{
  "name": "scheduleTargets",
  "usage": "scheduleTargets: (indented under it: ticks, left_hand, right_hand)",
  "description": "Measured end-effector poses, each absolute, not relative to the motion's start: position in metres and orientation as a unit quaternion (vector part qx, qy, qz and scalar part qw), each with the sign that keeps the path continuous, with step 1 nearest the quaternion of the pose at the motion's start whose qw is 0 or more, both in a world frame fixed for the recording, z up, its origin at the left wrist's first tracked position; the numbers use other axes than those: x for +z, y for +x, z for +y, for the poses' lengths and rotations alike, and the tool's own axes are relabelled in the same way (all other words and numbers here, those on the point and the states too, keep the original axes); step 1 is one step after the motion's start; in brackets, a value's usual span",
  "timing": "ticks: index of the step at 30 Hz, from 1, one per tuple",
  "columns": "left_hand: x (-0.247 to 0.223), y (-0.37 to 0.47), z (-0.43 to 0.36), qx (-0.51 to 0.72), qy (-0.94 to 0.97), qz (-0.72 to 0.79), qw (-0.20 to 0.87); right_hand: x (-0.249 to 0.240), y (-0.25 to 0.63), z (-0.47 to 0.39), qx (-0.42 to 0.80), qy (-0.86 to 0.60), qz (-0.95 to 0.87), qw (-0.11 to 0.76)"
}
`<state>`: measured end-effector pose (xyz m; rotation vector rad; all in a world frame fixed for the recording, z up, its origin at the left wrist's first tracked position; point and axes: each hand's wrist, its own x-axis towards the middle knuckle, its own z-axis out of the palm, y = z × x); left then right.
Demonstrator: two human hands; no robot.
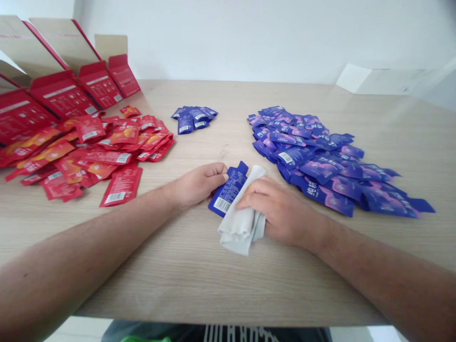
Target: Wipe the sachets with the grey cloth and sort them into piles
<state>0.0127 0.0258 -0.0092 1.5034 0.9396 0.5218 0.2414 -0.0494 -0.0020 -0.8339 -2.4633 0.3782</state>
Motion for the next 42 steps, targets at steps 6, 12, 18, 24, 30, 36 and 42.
scheduleTargets:
  ticks: [6,12,18,24,30,36,42]
  left_hand:
    - [-0.0071,0.0129,0.0246,0.221,0.654,0.397,0.604]
    - [-0.0072,0.0132,0.0244,0.212,0.662,0.382,0.609]
    - [-0.0089,0.0117,0.0271,0.199,0.679,0.364,0.606]
    - [-0.0062,0.0126,0.0245,0.203,0.679,0.375,0.598]
    - [-0.0056,0.0127,0.0239,0.202,0.684,0.379,0.589]
    - [-0.0081,0.011,0.0263,0.194,0.69,0.369,0.591]
    - [-0.0073,0.0118,0.0256,0.191,0.678,0.37,0.606]
  right_hand:
    - [-0.0036,0.239,-0.0524,0.134,-0.285,-0.917,0.245]
    - [-0.0048,0.2435,-0.047,0.113,-0.334,-0.891,0.286]
    - [-0.004,0.2402,-0.051,0.145,-0.273,-0.919,0.244]
    - [-0.004,0.2434,-0.047,0.119,-0.346,-0.884,0.291]
    - [-0.0038,0.2414,-0.049,0.143,-0.298,-0.908,0.257]
    - [-0.0037,0.2417,-0.0484,0.128,-0.33,-0.894,0.275]
    - [-0.0049,0.2449,-0.0452,0.118,-0.346,-0.885,0.29]
